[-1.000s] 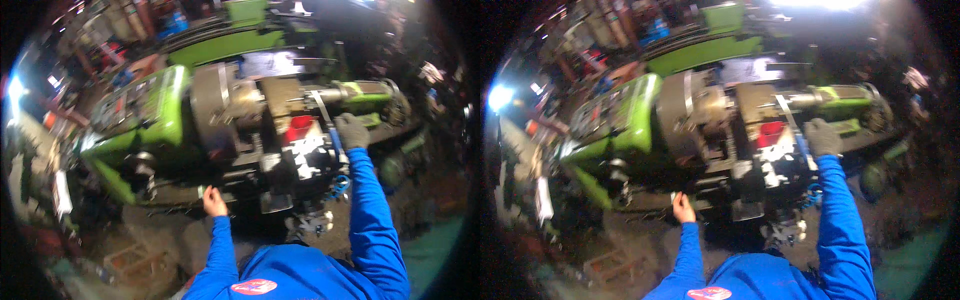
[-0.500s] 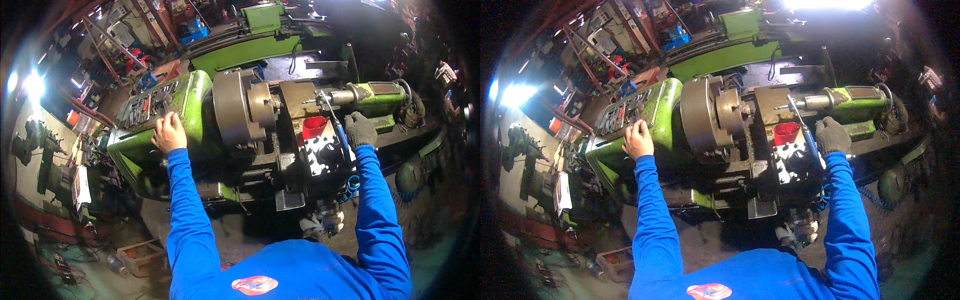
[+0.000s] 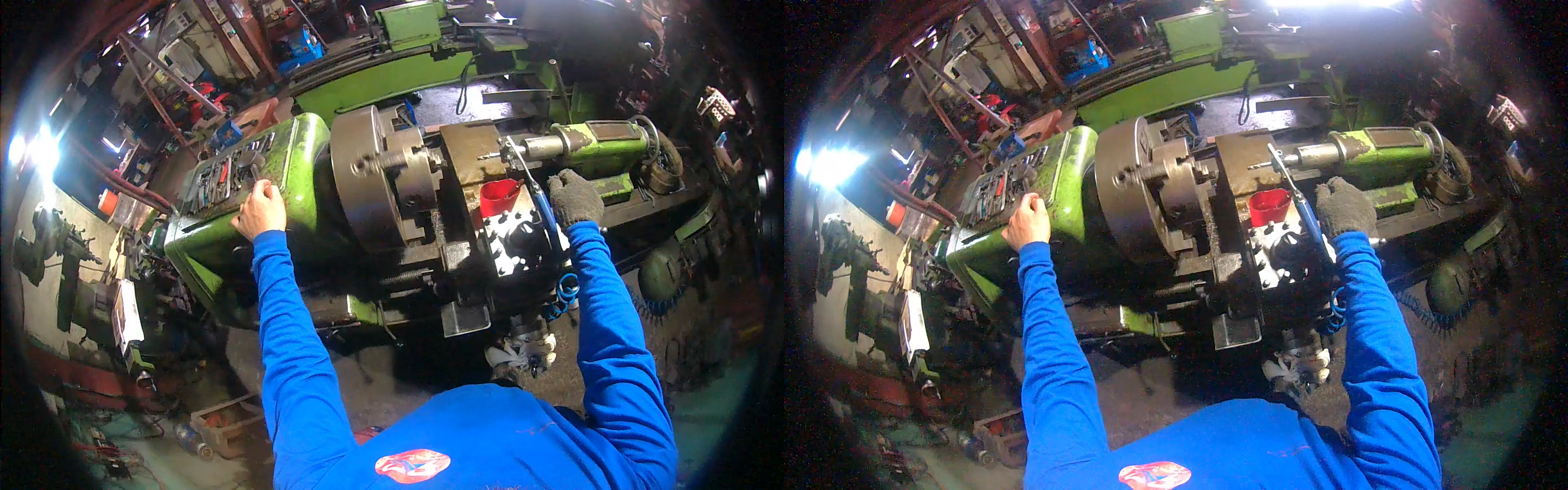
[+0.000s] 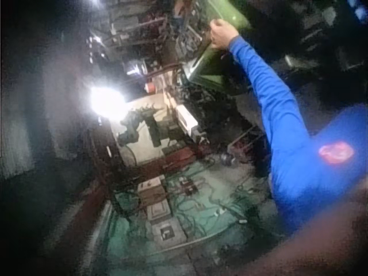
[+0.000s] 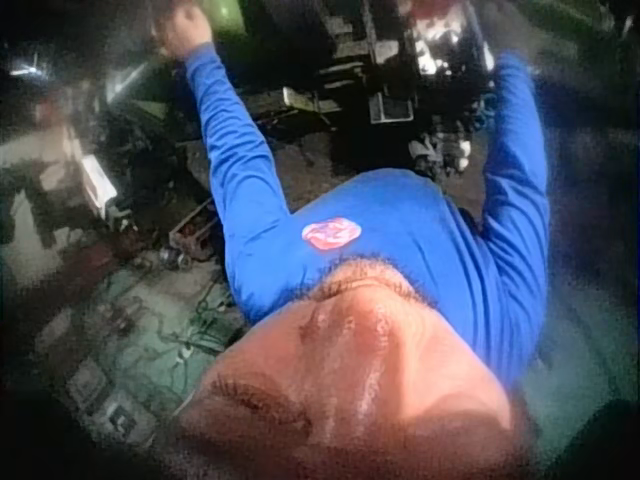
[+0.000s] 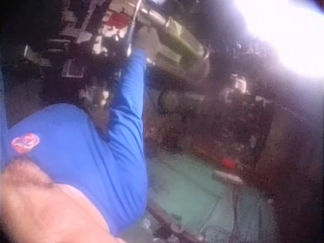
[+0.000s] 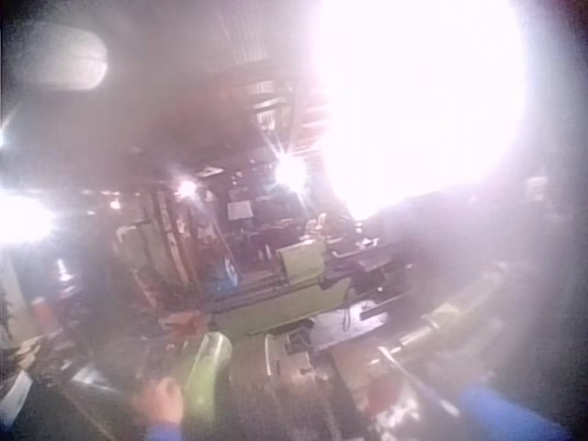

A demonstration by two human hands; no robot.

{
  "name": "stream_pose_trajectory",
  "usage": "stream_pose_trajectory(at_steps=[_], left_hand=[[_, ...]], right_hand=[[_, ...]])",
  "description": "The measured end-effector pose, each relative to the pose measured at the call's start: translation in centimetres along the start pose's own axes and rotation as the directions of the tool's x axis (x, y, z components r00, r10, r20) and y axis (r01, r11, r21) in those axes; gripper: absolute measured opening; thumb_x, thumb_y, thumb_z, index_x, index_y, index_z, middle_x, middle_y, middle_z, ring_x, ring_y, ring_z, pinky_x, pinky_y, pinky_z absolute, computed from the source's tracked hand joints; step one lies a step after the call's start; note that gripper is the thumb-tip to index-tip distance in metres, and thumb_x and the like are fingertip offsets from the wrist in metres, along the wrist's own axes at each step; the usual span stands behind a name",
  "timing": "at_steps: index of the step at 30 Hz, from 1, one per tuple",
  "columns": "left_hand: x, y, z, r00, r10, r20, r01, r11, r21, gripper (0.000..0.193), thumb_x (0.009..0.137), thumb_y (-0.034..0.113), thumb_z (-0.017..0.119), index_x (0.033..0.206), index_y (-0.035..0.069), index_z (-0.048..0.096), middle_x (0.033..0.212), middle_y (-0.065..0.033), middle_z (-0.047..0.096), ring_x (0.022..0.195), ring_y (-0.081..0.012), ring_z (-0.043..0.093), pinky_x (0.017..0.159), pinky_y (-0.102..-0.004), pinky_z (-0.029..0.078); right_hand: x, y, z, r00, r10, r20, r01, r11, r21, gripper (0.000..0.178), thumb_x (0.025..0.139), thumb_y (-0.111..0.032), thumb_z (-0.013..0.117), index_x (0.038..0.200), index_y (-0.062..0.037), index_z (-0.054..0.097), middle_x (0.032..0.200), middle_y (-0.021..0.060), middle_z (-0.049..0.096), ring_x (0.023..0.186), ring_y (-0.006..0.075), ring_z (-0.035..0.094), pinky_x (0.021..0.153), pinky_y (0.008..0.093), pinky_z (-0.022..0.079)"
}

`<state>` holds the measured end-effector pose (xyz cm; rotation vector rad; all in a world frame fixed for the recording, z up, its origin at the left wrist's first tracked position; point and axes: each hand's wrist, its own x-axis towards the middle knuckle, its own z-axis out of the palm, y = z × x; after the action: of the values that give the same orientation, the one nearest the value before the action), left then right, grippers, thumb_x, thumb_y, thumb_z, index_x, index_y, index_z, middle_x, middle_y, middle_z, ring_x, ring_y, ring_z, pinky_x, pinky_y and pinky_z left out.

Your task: The person operates a green metal lathe in a workshop, adjusting the chuck and tool post, then uses a wrench to tighten components. They handle a metal rod and a small cylindrical part, positioning them in the chuck and making adjustments to the machine's controls.

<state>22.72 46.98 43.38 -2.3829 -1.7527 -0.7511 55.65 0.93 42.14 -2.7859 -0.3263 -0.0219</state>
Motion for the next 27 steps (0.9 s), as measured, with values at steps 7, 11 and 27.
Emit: stream_pose_trajectory(at_steps=[7, 11, 27], left_hand=[[0.1, -2.3, 0.2, 0.999, 0.041, 0.011, -0.04, 0.996, -0.084, 0.021, 0.102, 0.04, 0.06, 0.118, 0.03, 0.071, 0.12, -0.0048, 0.077, 0.111, -0.034, 0.071, 0.105, -0.0576, 0.044], [-1.3, -8.1, 1.4, 0.919, -0.064, -0.39, -0.023, 0.977, -0.214, 0.039, 0.093, 0.016, 0.067, 0.131, 0.025, 0.07, 0.137, -0.0082, 0.067, 0.131, -0.0327, 0.059, 0.112, -0.0522, 0.044], [-29.6, -29.8, 29.2, 0.108, -0.624, 0.774, 0.93, -0.213, -0.301, 0.044, 0.099, 0.037, 0.069, 0.132, 0.008, 0.063, 0.133, -0.0064, 0.064, 0.115, -0.0247, 0.058, 0.086, -0.0487, 0.043]], right_hand=[[0.0, -0.2, 0.4, 1.0, -0.012, -0.025, 0.013, 0.999, 0.039, 0.044, 0.1, -0.052, 0.055, 0.122, -0.0202, 0.076, 0.124, 0.0186, 0.075, 0.118, 0.0438, 0.069, 0.101, 0.054, 0.054], [1.8, 1.7, 2.1, 0.996, -0.027, -0.082, 0.024, 0.999, -0.04, 0.046, 0.101, -0.055, 0.054, 0.123, -0.0208, 0.075, 0.124, 0.0195, 0.075, 0.116, 0.0449, 0.07, 0.099, 0.0548, 0.054], [4.9, 5.3, 4.5, 0.98, -0.145, -0.138, 0.135, 0.988, -0.079, 0.05, 0.102, -0.052, 0.059, 0.128, -0.0114, 0.073, 0.122, 0.0228, 0.075, 0.115, 0.0431, 0.071, 0.097, 0.0478, 0.055]])
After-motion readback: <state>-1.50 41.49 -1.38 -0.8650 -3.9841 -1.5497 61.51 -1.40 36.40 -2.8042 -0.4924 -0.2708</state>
